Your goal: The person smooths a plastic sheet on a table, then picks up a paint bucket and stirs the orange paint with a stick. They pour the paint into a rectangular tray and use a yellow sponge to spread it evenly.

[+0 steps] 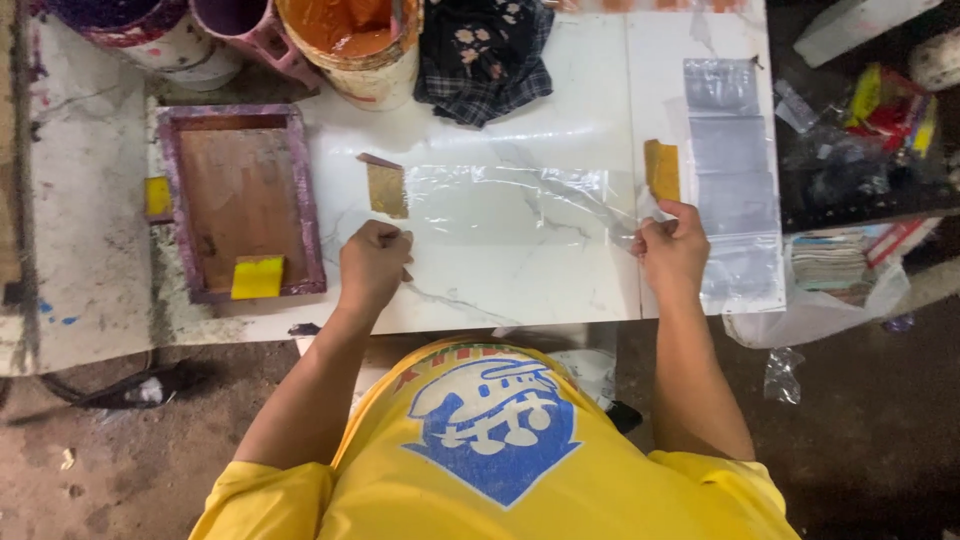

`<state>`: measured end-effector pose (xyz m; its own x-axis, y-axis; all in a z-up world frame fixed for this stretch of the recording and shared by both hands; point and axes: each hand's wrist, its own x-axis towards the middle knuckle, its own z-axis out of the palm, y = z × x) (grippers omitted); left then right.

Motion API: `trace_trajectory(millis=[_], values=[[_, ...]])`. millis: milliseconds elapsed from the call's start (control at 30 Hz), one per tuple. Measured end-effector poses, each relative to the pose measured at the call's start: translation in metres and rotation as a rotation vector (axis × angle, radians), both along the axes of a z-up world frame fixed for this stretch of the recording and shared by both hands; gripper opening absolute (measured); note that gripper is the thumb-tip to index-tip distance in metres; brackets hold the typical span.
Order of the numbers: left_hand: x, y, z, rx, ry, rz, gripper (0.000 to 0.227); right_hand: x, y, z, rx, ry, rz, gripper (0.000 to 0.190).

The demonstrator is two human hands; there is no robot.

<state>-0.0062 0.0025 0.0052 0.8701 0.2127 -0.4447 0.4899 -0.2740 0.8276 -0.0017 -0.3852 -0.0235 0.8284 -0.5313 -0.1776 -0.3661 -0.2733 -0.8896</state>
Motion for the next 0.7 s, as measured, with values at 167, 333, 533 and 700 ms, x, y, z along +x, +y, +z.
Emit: trace_trajectory(millis=[167, 333, 533, 700], values=[[-0.003, 0.001, 0.006, 0.050, 0.003, -0.001, 0.031, -0.005, -0.024, -0.039, -0.003, -0.037, 0.091, 0.031], [-0.001, 0.004, 0.002, -0.027, 0.022, 0.012, 0.031, -0.008, -0.017, -0.028, 0.075, -0.098, 0.090, 0.030], [-0.015, -0.010, 0.005, 0.370, -0.005, -0.089, 0.036, -0.016, -0.010, -0.021, 0.092, -0.170, 0.090, 0.028], [-0.010, -0.019, -0.018, 0.667, -0.058, -0.233, 0.025, -0.017, -0.026, -0.047, 0.034, -0.257, 0.129, 0.030]])
